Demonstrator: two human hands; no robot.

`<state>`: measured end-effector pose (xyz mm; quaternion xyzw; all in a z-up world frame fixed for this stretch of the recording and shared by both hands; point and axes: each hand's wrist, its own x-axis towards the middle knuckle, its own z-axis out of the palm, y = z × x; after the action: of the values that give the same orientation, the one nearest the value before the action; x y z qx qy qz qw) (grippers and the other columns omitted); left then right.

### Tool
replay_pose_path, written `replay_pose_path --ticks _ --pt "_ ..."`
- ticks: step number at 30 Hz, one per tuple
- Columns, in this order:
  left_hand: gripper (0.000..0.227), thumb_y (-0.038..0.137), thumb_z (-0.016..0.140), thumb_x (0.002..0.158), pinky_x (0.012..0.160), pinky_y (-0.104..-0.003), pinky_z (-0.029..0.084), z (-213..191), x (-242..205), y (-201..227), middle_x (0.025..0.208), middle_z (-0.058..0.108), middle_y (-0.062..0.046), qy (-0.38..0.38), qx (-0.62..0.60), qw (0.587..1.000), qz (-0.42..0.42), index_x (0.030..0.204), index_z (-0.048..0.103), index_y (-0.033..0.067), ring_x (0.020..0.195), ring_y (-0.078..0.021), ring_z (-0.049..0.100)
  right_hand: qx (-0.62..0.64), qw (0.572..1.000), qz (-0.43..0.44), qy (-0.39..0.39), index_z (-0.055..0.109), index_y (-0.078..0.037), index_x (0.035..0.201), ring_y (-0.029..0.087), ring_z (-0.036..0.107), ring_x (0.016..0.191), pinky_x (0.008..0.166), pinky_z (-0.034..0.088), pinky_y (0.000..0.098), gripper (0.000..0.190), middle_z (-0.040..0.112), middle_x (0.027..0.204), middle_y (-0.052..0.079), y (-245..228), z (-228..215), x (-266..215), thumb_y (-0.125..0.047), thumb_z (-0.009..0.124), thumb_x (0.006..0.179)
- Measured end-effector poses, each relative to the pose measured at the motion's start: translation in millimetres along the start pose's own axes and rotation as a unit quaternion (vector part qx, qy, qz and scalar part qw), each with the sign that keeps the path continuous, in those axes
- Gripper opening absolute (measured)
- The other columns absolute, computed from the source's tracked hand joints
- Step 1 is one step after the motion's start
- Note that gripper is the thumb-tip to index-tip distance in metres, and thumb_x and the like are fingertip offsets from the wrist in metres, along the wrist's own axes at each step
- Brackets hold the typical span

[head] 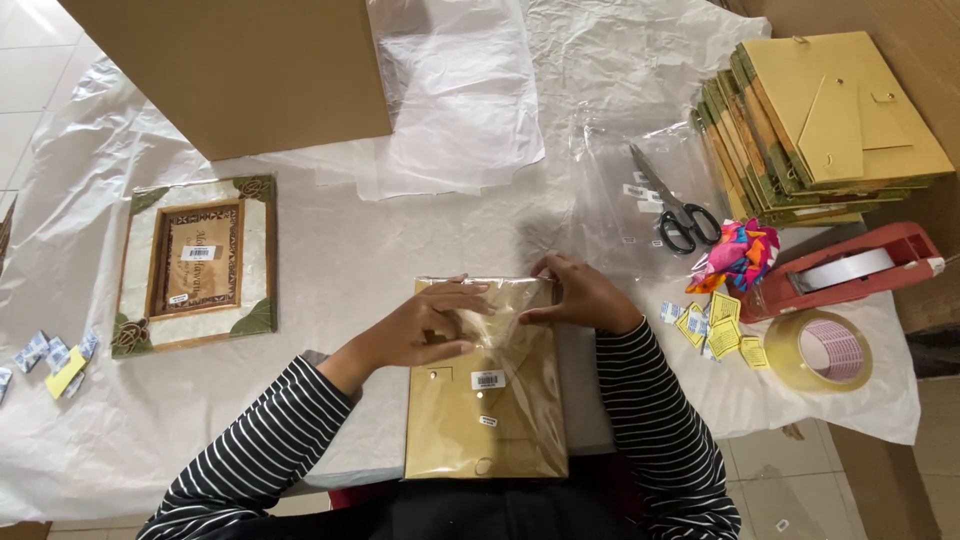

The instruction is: The person wraps a picture frame in plastic film and secures it with adhesive labels.

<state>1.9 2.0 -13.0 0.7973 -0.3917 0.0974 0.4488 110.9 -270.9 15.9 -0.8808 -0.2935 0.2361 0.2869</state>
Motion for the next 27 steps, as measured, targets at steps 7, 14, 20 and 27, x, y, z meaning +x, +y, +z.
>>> replay_pose_path --ticks 7,14,20,27 --pt "0.031 0.021 0.079 0.087 0.105 -0.05 0.051 -9 -4 -18 0.117 0.07 -0.011 0.125 0.109 0.986 -0.027 0.112 0.069 0.0055 0.119 -0.0346 0.066 0.19 0.981 0.032 0.021 0.066 -0.008 0.125 0.026 0.073 0.086 0.082 0.062 0.0346 0.075 0.059 0.109 0.015 11 -2 4 -0.023 0.101 0.06" --pt "0.058 0.022 0.08 0.088 0.1 -0.043 0.051 -19 -22 -47 0.12 0.066 -0.014 0.14 -0.089 0.956 -0.24 0.138 0.053 0.0069 0.114 -0.0297 0.065 0.375 0.924 -0.042 0.06 0.059 -0.003 0.125 0.014 0.07 0.078 0.071 0.058 0.0266 0.057 0.074 0.094 0.013 9 4 3 -0.01 0.09 0.078" --pt "0.055 0.008 0.085 0.081 0.068 -0.026 0.062 -25 -15 -34 0.092 0.074 -0.008 0.221 -0.3 0.896 -0.24 0.13 0.06 0.0056 0.075 -0.0132 0.072 0.478 0.864 -0.113 0.112 0.045 -0.007 0.124 0.013 0.068 0.069 0.065 0.058 0.0249 0.05 0.07 0.081 0.012 25 14 9 -0.005 0.08 0.089" --pt "0.033 0.012 0.081 0.085 0.052 -0.036 0.064 -15 3 56 0.079 0.073 -0.02 0.365 -0.457 0.766 -0.266 0.111 0.066 -0.003 0.061 -0.0267 0.075 0.505 0.812 -0.164 0.243 0.041 -0.01 0.118 0.014 0.065 0.069 0.064 0.054 0.0241 0.045 0.07 0.089 0.016 -18 0 -19 -0.002 0.077 0.092"
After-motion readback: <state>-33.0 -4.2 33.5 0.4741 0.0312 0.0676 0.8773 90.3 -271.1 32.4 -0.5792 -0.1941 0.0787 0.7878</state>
